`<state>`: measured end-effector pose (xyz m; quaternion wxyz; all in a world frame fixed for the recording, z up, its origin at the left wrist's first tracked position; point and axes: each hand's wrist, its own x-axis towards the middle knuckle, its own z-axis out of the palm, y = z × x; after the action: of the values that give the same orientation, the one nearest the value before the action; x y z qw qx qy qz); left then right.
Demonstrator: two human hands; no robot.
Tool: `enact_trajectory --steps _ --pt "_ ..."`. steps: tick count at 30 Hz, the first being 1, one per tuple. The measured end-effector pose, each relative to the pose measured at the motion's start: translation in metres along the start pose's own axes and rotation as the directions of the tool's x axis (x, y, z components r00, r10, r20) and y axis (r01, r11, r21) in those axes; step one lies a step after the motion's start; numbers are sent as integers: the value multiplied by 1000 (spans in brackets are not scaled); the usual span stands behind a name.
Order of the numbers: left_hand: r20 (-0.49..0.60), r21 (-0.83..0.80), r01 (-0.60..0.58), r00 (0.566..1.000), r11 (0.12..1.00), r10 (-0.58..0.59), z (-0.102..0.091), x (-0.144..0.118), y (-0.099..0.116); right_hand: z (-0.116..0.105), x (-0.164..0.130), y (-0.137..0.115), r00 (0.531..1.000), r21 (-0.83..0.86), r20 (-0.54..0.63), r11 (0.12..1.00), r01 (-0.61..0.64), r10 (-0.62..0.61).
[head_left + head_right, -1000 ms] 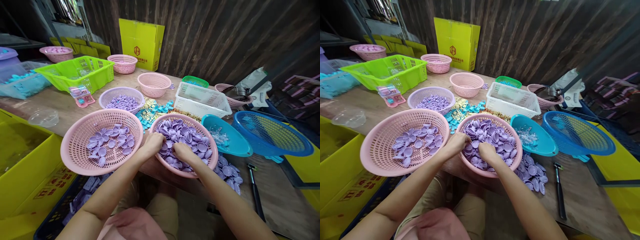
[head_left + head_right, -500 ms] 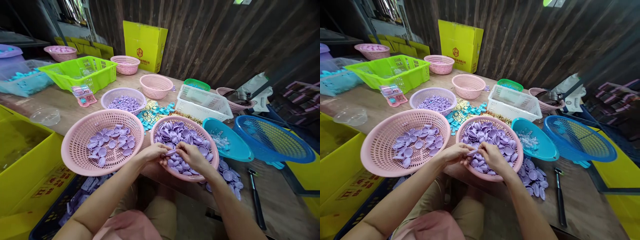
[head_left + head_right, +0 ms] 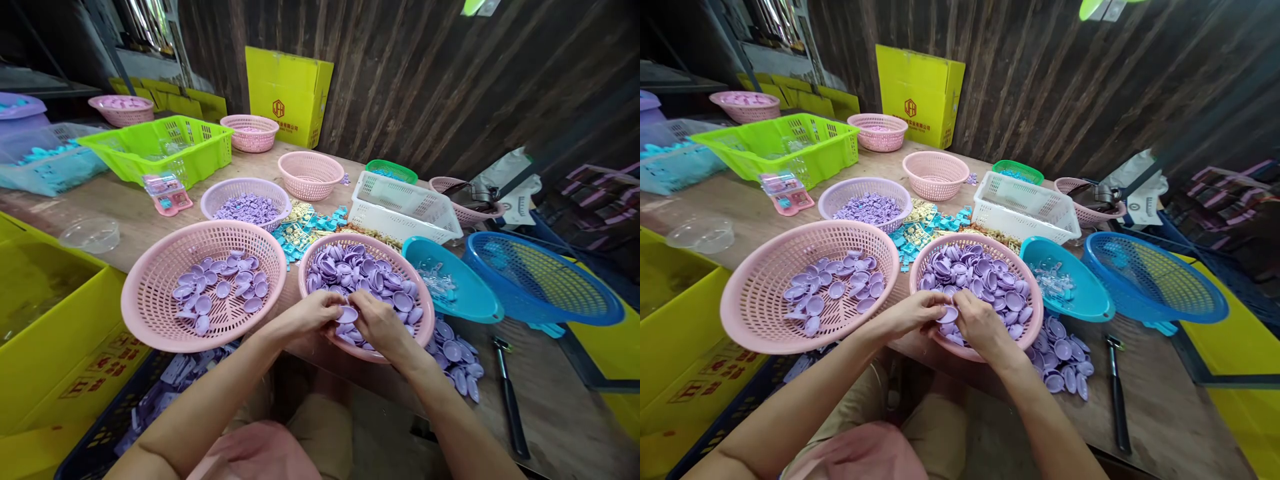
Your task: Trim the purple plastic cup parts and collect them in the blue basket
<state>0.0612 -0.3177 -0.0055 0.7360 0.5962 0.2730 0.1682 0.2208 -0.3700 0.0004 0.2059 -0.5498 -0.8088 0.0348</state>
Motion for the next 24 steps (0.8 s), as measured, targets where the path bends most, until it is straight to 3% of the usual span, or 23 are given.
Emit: enact_trajectory --steps 3,5,10,18,21,24 --pt "-283 231 -43 953 972 110 5 1 1 -7 -4 -12 954 107 -213 975 -193 212" --pt "-339 371 -51 922 927 187 8 0 2 -10 -8 -23 913 208 -267 944 -258 308" --pt "-351 610 -83 863 788 363 15 -5 4 -5 -9 -45 900 316 -241 906 -282 364" --pt "-334 647 -48 879 761 340 18 -10 6 0 -4 -47 868 283 -273 897 -339 414" --pt "-317 708 -21 883 706 345 18 -10 6 -1 -4 -47 876 280 -259 900 -335 407" --pt "-283 804 9 885 595 369 19 -11 5 -1 -3 -46 893 253 -241 913 -320 380"
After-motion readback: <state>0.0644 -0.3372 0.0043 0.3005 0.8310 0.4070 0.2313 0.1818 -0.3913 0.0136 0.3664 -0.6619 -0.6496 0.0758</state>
